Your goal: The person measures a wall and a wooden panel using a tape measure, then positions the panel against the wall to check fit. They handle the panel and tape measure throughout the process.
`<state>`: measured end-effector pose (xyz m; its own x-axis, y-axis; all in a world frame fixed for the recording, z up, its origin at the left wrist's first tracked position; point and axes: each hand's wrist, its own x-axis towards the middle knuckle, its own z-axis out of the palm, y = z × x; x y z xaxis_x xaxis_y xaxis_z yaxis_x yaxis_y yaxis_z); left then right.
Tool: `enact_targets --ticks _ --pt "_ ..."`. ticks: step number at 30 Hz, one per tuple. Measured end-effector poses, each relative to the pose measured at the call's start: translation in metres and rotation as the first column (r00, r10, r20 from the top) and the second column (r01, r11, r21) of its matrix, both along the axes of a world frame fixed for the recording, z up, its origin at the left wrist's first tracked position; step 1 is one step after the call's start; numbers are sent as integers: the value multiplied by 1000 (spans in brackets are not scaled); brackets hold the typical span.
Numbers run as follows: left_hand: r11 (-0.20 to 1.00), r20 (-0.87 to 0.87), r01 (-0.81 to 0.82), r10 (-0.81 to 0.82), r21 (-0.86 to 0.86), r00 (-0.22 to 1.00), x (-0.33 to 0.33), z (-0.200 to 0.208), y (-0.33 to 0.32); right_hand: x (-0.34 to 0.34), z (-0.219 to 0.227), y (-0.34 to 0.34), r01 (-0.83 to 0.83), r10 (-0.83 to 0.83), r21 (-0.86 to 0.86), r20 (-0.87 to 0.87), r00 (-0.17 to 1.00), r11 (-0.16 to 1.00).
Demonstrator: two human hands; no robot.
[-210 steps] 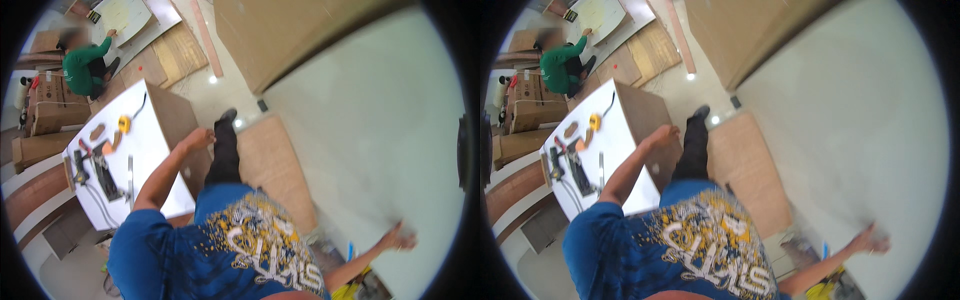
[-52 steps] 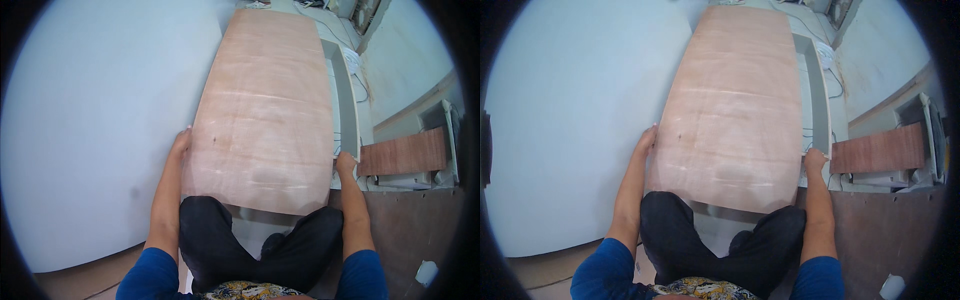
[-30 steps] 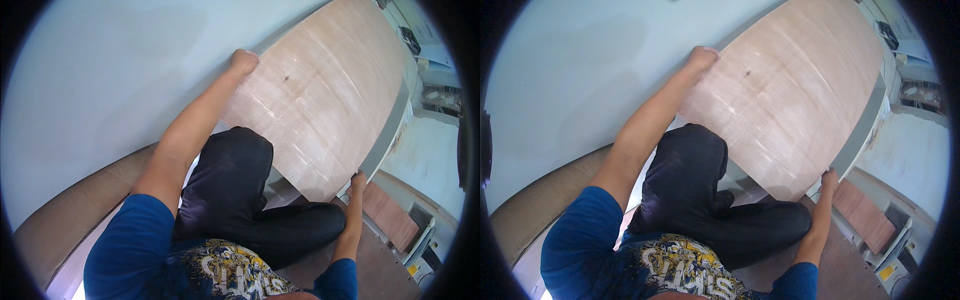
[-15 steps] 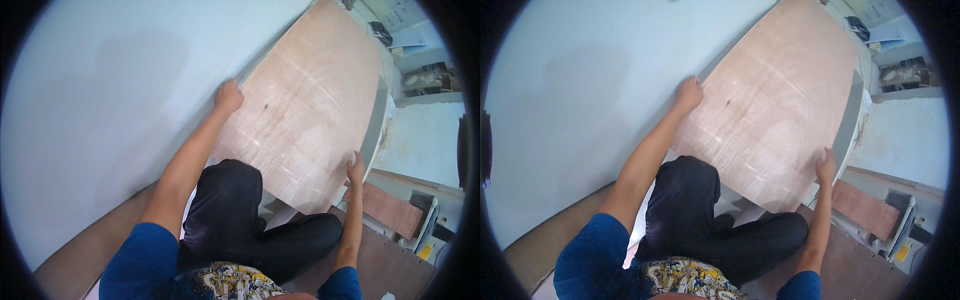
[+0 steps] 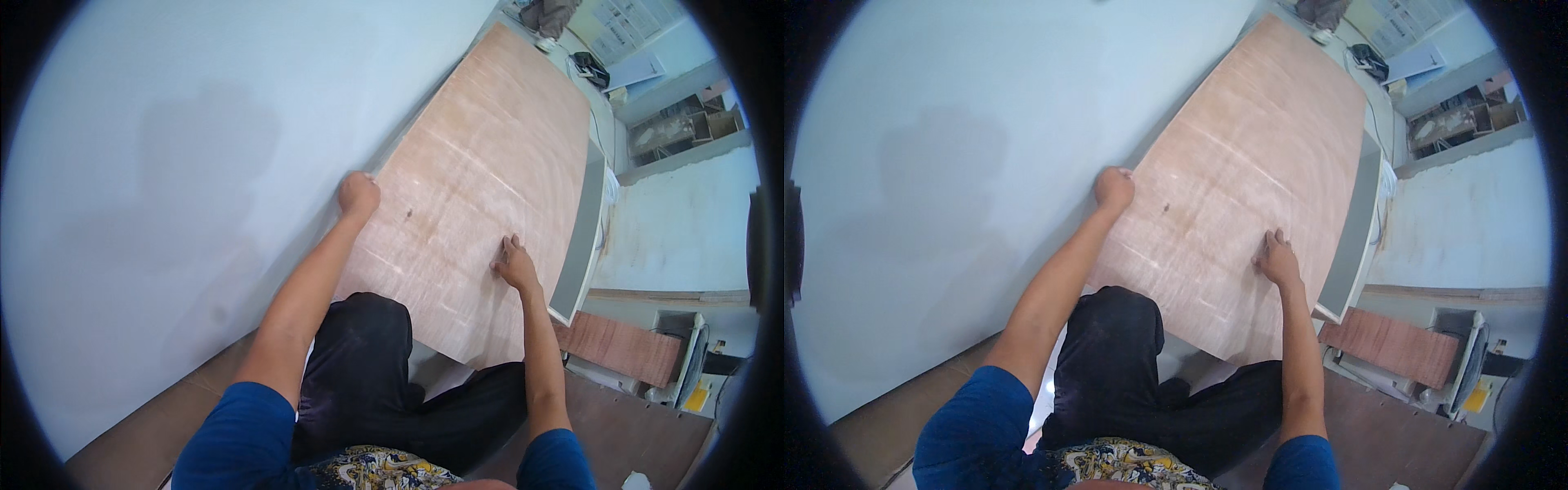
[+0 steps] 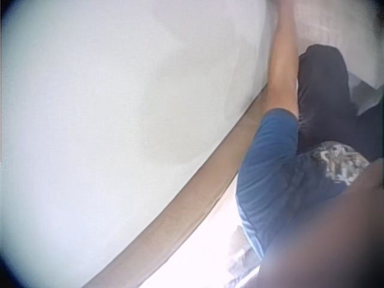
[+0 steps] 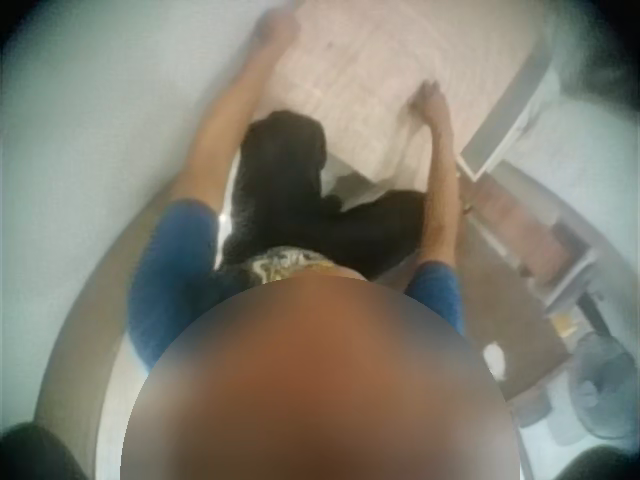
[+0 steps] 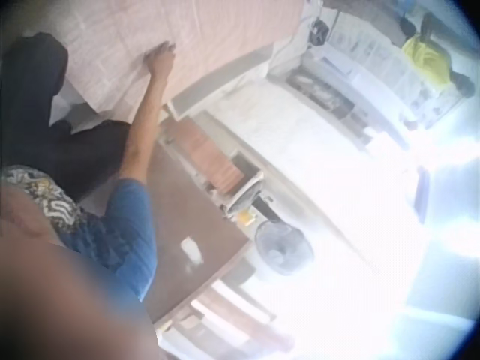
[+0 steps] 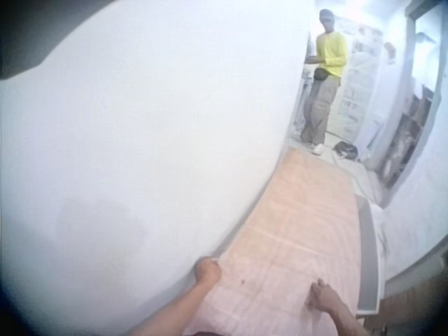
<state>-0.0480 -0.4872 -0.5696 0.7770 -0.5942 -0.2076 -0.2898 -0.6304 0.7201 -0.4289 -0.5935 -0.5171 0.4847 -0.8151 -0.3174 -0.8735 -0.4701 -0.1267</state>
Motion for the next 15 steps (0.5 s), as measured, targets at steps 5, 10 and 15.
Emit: enact_targets --ticks 5,10,15 --pt "994 -7 -81 81 -76 997 -5 -6 -1 0 -4 2 11 -11 1 4 1000 1000" --pt "996 87 -5 13 -94 996 -9 -5 8 -2 -6 5 39 -39 14 28 999 999" --pt "990 113 47 -32 -133 993 -5 -3 18 4 -3 5 53 -54 27 21 998 998"
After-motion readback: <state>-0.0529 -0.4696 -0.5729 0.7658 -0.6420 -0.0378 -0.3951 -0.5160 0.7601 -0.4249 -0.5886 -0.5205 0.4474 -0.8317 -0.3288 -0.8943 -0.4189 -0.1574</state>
